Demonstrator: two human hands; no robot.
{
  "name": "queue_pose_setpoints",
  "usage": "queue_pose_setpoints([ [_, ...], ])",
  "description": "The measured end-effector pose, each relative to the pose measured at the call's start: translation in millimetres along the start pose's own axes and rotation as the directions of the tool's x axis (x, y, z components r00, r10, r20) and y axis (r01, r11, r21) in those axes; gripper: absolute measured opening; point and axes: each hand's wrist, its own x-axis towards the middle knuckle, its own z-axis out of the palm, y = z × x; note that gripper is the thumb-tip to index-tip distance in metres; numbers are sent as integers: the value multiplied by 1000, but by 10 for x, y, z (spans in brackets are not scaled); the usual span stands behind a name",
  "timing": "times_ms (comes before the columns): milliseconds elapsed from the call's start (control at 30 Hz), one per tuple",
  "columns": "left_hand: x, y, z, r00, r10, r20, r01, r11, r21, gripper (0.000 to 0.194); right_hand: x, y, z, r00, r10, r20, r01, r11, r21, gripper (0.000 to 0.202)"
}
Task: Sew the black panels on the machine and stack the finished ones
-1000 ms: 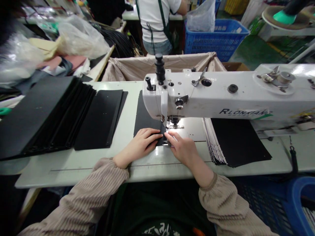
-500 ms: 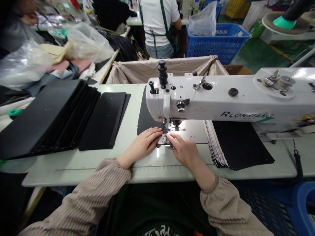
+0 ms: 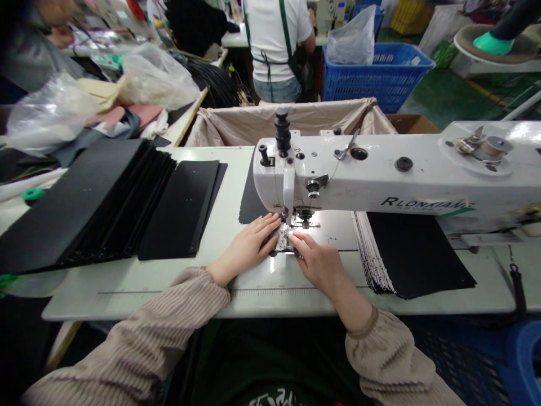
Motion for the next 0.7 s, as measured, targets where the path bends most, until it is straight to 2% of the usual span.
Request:
queue_pose_setpoints([
  [467,18,-13,10,1000,7,4,-7,1000,29,46,-4,-3,-3,1000,5,13,-5,1000,10,52],
  [700,41,12,2,999,15,-44,-16,1000,-8,39,-1,-1,-10,1000,15,22,-16,1000,22,51],
])
